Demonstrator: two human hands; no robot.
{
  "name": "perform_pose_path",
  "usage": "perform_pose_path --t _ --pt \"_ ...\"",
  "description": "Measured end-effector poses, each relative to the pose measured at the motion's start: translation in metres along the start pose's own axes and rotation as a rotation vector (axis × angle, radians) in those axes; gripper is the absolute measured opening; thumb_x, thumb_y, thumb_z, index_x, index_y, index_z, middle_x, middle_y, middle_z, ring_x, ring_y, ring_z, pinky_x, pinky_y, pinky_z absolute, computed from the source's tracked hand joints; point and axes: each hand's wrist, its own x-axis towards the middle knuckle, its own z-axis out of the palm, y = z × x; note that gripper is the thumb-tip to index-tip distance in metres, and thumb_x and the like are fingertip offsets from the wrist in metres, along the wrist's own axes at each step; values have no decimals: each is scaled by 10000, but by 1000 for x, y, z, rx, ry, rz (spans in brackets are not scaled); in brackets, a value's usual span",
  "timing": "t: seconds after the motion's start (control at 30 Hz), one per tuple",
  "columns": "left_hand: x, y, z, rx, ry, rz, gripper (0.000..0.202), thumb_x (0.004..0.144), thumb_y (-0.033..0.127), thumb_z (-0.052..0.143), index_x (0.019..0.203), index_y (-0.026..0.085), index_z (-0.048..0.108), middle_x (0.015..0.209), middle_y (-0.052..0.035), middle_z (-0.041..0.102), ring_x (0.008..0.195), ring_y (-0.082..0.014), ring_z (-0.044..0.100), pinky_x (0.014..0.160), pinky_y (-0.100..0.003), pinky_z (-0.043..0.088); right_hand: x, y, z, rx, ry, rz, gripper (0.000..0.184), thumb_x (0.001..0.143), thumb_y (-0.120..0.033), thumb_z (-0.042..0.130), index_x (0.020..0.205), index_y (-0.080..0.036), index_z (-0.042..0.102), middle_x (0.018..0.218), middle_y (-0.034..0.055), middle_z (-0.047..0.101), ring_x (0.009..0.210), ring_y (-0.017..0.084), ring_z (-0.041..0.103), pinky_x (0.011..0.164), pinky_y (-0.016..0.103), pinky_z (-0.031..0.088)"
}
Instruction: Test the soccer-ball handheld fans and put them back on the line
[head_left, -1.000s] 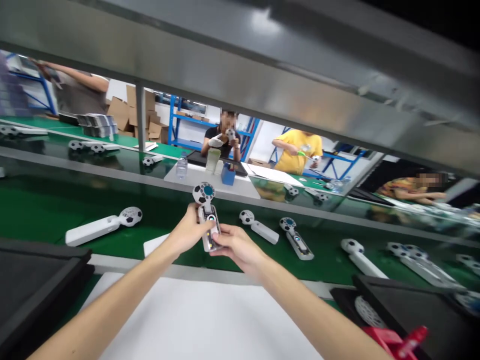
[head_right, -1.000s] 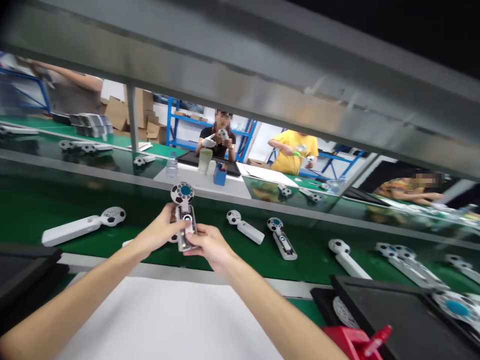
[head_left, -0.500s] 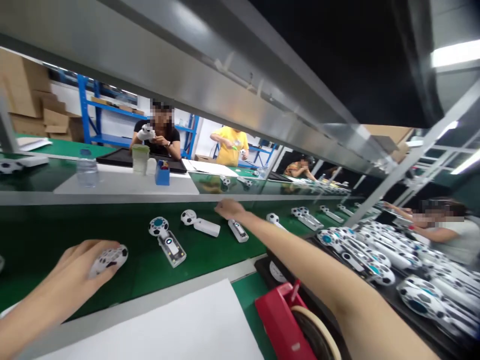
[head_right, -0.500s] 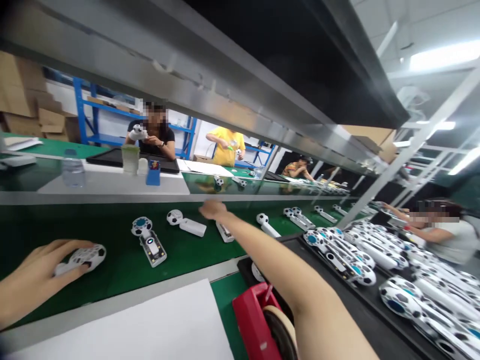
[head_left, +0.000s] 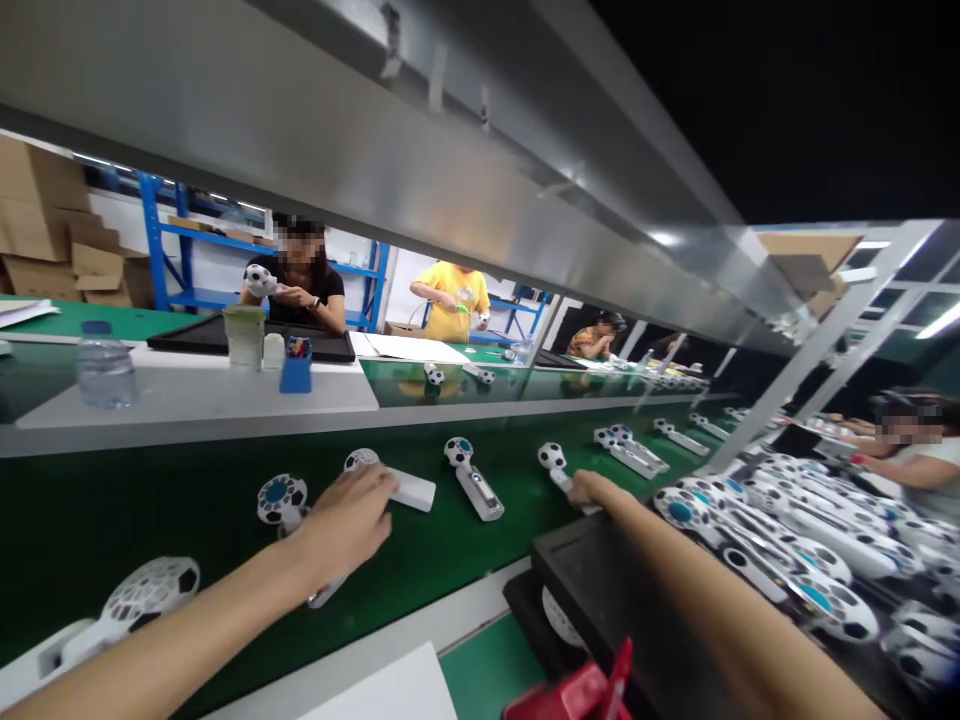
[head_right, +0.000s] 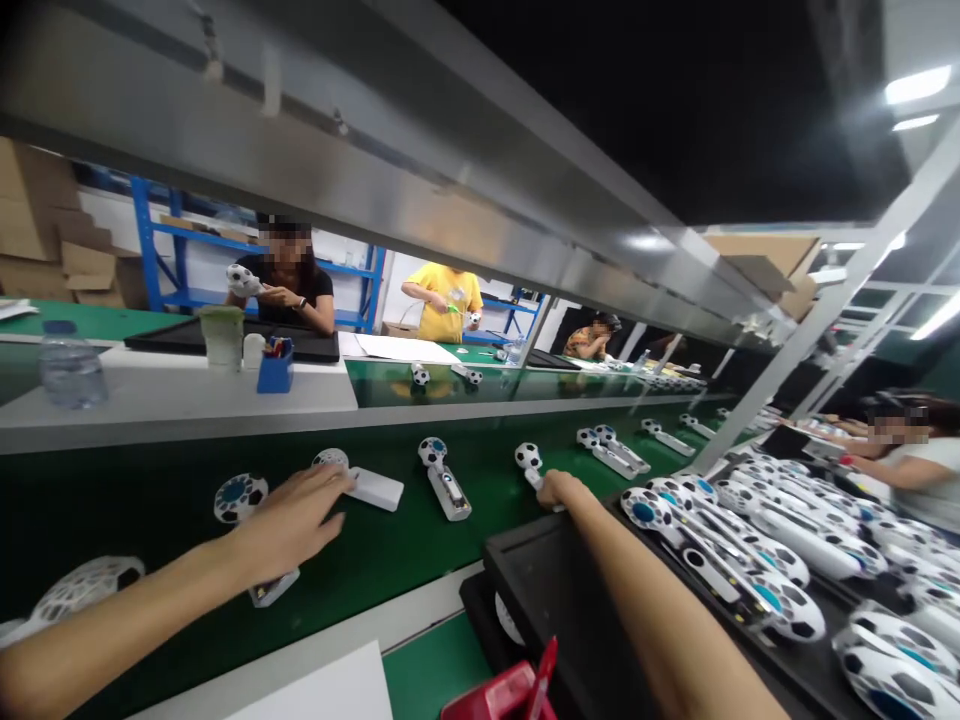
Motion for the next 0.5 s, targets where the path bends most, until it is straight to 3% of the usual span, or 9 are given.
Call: perform_pose_path --t 0.07,0.1,0.2,0.27,0.37,0.5 --pt "53 7 20 44 -86 28 429 884 228 612 1295 112 566 1385 -185 535 1314 -332 478 1098 -506 383 15 4 10 30 -87 16 288 957 -310 634 1182 -131 617 1153 90 644 969 216 661 821 392 578" --pt "73 7 31 59 -135 52 457 856 281 682 1270 118 580 1344 -169 568 1276 -326 511 1082 -525 396 21 6 13 51 -113 17 292 959 -309 632 1189 -132 613 1157 91 642 969 216 661 820 391 578" --pt "110 2 51 90 -216 106 374 896 375 660 1188 146 619 1236 -108 627 1133 -266 602 986 -517 481 30 10 20 133 -155 9 303 962 -299 626 1220 -143 595 1181 94 630 973 211 657 816 391 580" --pt "116 1 49 97 -187 135 356 910 365 643 1193 151 616 1240 -105 621 1139 -264 596 984 -513 483 32 12 24 200 -181 5 284 963 -299 626 1199 -143 603 1158 85 637 950 203 660 796 378 584" --pt "107 -3 25 80 -75 113 423 924 348 622 1298 164 553 1298 -118 581 1177 -280 570 1002 -529 466 34 11 29 318 -220 23 264 972 -318 611 1164 -138 615 1101 74 653 894 185 666 756 353 587" --pt "82 -16 -17 15 0 -92 438 940 347 599 1332 171 515 1219 -108 605 1020 -239 631 864 -448 551 34 9 28 479 -185 48 267 982 -337 596 1156 -135 615 1062 68 659 847 171 668 722 334 588"
